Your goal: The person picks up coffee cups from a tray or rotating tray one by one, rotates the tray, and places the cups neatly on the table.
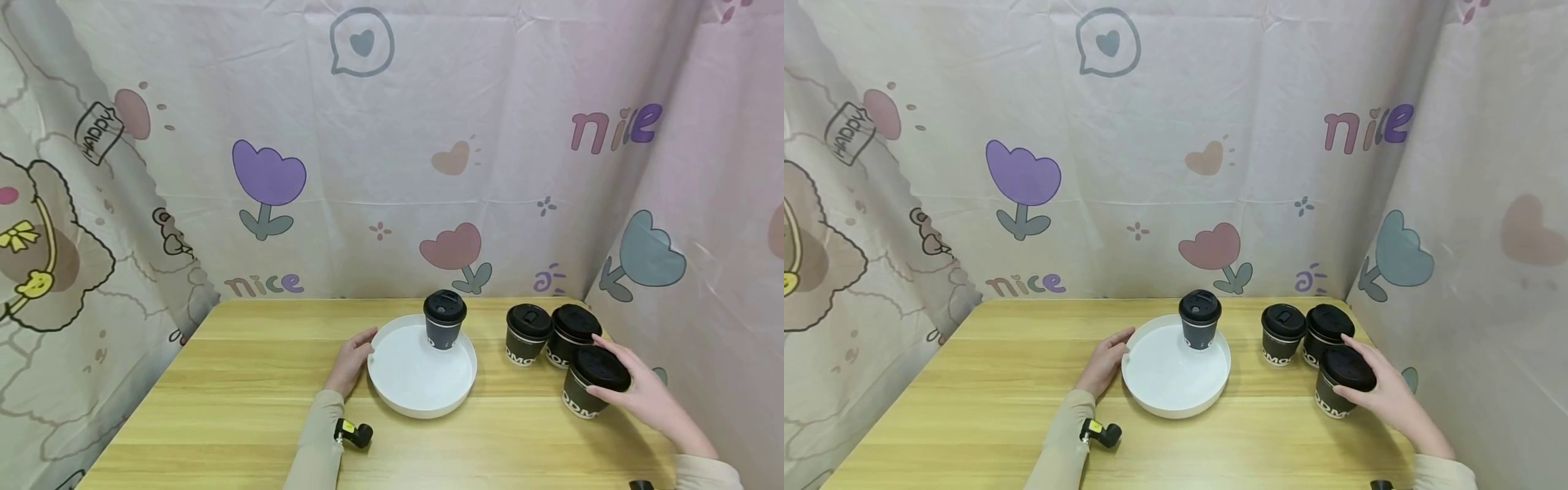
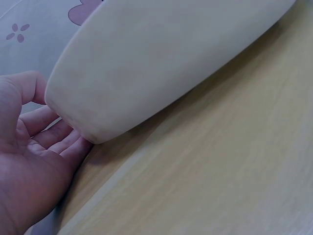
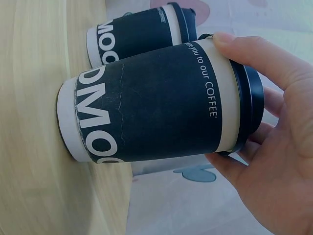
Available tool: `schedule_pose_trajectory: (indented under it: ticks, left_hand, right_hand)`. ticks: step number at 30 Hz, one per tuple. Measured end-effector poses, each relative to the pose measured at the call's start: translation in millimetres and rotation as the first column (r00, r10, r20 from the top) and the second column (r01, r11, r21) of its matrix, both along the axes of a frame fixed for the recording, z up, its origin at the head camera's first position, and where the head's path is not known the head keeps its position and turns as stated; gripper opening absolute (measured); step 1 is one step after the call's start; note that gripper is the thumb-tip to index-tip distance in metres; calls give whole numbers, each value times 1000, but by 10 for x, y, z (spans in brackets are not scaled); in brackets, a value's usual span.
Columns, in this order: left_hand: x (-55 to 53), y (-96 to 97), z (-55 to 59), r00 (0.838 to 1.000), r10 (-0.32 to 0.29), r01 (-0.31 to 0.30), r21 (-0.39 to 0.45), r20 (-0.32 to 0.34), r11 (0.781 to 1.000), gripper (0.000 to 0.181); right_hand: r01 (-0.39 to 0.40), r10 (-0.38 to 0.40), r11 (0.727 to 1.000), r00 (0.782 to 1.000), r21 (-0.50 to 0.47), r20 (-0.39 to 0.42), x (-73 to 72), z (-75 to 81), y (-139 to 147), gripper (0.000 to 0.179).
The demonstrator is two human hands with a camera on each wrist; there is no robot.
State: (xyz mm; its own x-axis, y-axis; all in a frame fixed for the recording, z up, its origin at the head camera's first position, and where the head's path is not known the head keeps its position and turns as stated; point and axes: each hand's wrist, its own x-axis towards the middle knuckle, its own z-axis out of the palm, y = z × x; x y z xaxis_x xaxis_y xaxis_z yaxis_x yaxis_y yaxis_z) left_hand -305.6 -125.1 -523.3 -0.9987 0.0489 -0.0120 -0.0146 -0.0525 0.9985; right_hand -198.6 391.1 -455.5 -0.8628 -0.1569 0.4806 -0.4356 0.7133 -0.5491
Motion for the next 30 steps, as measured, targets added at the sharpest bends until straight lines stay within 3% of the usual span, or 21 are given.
schedule_pose_trajectory:
  ticks: [22,30]
  left_hand:
    - [-8,7,-6,1000,2,-2,6,-3,1000,66]
    - [-10,9,-10,1000,4,-4,13,-13,1000,67]
  right_hand:
    - [6,-6,1000,1000,0,3,-67,-40,74,96]
    - [11,-11,1000,998,-11,61,-58,70,40,94]
